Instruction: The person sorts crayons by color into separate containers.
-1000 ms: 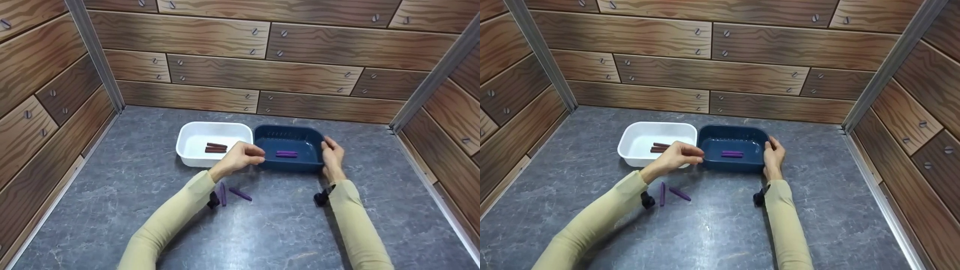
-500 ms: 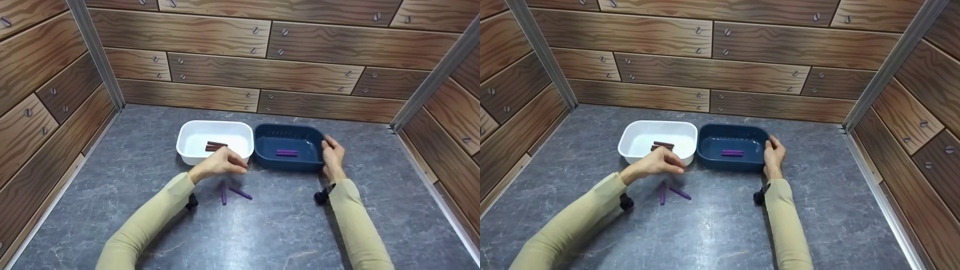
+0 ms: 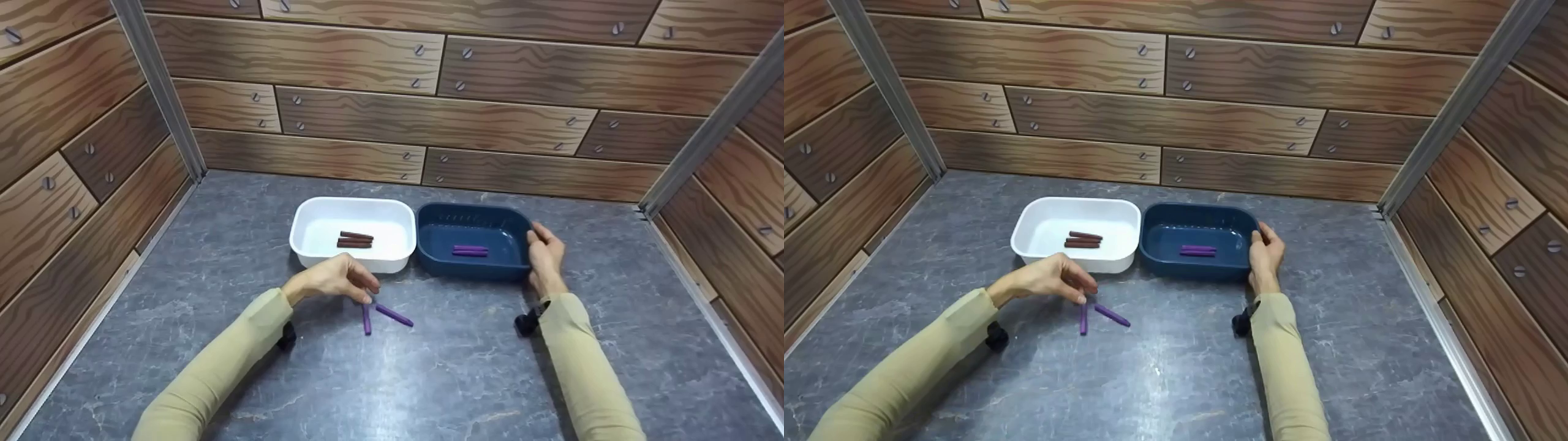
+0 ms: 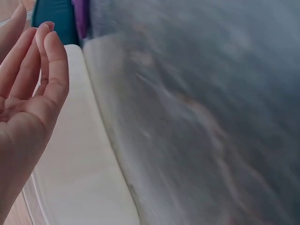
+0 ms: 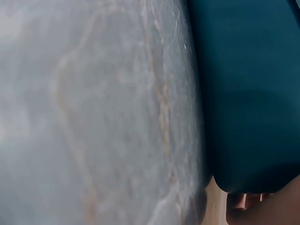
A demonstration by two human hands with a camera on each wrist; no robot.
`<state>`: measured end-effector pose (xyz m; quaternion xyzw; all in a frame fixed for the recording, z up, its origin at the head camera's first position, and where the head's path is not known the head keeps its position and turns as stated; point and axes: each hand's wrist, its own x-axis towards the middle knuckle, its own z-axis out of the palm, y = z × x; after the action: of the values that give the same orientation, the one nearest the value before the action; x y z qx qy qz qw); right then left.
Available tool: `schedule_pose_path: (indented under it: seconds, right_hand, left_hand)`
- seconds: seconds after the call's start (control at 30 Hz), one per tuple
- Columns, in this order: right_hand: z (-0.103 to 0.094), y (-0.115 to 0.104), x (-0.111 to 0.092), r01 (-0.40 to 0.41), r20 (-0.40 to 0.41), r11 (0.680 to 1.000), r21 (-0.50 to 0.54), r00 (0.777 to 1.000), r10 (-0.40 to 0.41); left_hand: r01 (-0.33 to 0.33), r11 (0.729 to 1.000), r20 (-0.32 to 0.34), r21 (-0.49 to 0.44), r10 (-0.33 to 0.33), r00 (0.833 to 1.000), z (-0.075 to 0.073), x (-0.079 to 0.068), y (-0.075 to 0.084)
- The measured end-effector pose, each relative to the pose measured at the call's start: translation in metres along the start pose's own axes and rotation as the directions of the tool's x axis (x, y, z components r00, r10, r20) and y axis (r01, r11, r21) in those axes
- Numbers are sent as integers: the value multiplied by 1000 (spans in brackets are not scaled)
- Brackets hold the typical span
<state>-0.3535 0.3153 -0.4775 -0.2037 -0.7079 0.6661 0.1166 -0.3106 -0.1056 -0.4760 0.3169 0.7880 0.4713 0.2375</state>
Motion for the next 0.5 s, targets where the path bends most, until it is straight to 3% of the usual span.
schedule_pose_path:
  seconds: [0.5]
  right_hand:
    - [-1,0,0,15,-9,1000,3,1000,-15]
  left_hand:
    - [19,991,109,134,-34,993,0,-3,-6]
